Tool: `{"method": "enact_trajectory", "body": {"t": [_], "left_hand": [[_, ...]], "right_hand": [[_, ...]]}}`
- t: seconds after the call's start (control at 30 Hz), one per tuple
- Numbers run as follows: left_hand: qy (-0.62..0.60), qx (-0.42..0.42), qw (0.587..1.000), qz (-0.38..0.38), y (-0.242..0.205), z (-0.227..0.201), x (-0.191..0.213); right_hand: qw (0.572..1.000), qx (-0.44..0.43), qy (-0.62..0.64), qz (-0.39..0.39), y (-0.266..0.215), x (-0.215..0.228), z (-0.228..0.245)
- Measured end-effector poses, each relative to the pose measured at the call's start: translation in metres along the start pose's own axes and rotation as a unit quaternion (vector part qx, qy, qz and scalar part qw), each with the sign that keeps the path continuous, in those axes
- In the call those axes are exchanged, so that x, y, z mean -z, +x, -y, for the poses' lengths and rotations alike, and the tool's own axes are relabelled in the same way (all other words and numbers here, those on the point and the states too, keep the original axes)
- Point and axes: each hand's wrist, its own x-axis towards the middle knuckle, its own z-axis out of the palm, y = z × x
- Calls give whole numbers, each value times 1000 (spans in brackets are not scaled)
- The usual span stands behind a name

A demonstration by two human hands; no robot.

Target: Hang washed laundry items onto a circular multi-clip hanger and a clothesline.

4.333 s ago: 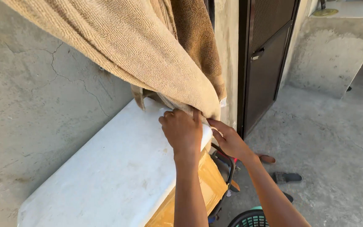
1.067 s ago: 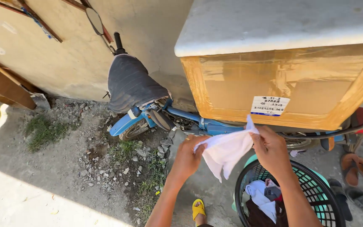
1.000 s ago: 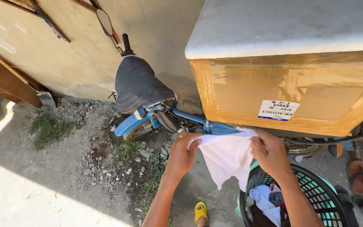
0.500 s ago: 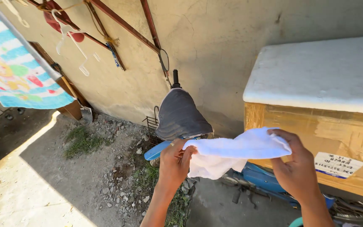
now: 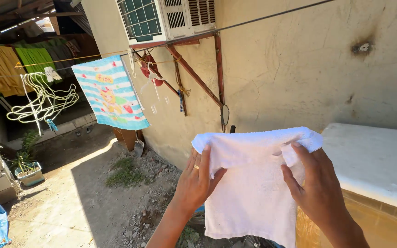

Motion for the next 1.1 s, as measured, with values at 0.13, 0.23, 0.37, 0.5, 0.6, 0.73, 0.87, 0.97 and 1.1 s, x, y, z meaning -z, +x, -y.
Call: {"method": "enact_trajectory", "body": {"t": [0.13,0.23,0.37,0.5,0.6,0.73,0.87,0.97,1.1], "left_hand": [[54,-17,996,-71,36,27,-2],[84,-35,988,-128,75,56,9],[45,-39,987,-150,168,118,23],[-104,86,991,8,245,207,8],[-69,99,991,50,232,244,-28],[27,11,991,-130,188,198,-10],[-105,196,963,-152,179,182,3],[-190,250,937,-150,182,188,3],[-252,227,920,-199,197,201,4]], "right_hand": [[995,74,-14,-59,56,-8,5],[989,113,-32,-94,103,-21,12],[972,158,-124,-125,199,-50,-7],[958,142,-239,-65,283,-76,-38],[969,97,-204,-100,262,-70,17],[972,18,-148,-183,195,-92,27],[973,-93,-52,-206,173,-104,17],[973,-68,-50,-216,173,-99,11],[970,-28,-74,-231,194,-79,19]]}}
